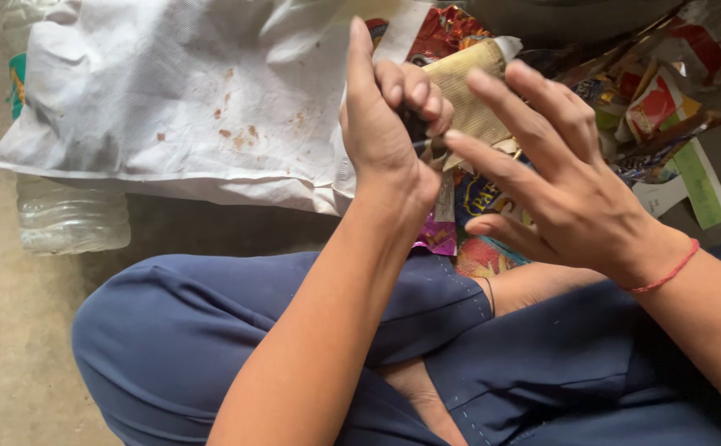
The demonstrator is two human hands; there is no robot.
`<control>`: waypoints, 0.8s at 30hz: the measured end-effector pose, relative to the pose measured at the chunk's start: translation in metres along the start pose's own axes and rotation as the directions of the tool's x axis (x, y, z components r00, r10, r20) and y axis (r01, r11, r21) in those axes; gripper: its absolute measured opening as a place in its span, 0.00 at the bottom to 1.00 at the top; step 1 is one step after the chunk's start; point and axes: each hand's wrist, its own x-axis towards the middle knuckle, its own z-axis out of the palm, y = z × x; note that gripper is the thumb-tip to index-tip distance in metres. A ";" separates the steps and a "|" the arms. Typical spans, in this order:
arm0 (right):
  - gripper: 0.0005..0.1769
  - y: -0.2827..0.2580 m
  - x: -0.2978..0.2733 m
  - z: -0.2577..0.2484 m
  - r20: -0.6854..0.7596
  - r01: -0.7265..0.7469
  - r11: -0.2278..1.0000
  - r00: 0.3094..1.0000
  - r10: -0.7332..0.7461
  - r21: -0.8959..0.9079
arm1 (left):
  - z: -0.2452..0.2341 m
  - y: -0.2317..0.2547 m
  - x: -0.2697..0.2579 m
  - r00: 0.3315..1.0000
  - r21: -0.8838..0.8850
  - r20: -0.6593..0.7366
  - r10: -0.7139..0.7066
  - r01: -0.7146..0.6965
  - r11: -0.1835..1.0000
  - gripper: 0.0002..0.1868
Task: The person sits on the floor and sorts through a pile of waste, picking up various items such as plastic wrappers and cardboard. They use a small piece of cardboard to rub and clean the items before placing them into a black trash bag.
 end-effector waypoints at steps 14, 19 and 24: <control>0.27 -0.006 0.008 -0.008 -0.211 -0.017 0.995 0.978 -0.004 -0.097 | 0.003 -0.040 -0.033 0.838 -0.012 0.454 -0.303 0.346 0.938 0.50; 0.12 0.013 0.001 -0.038 -0.230 -0.158 0.981 0.965 0.128 -0.116 | 0.015 -0.030 -0.057 0.661 0.163 0.527 -0.535 0.539 0.827 0.60; 0.14 0.034 -0.019 -0.053 -0.212 -0.311 0.950 0.928 0.305 0.005 | 0.026 -0.040 -0.059 0.598 0.369 0.501 -0.626 0.506 0.779 0.62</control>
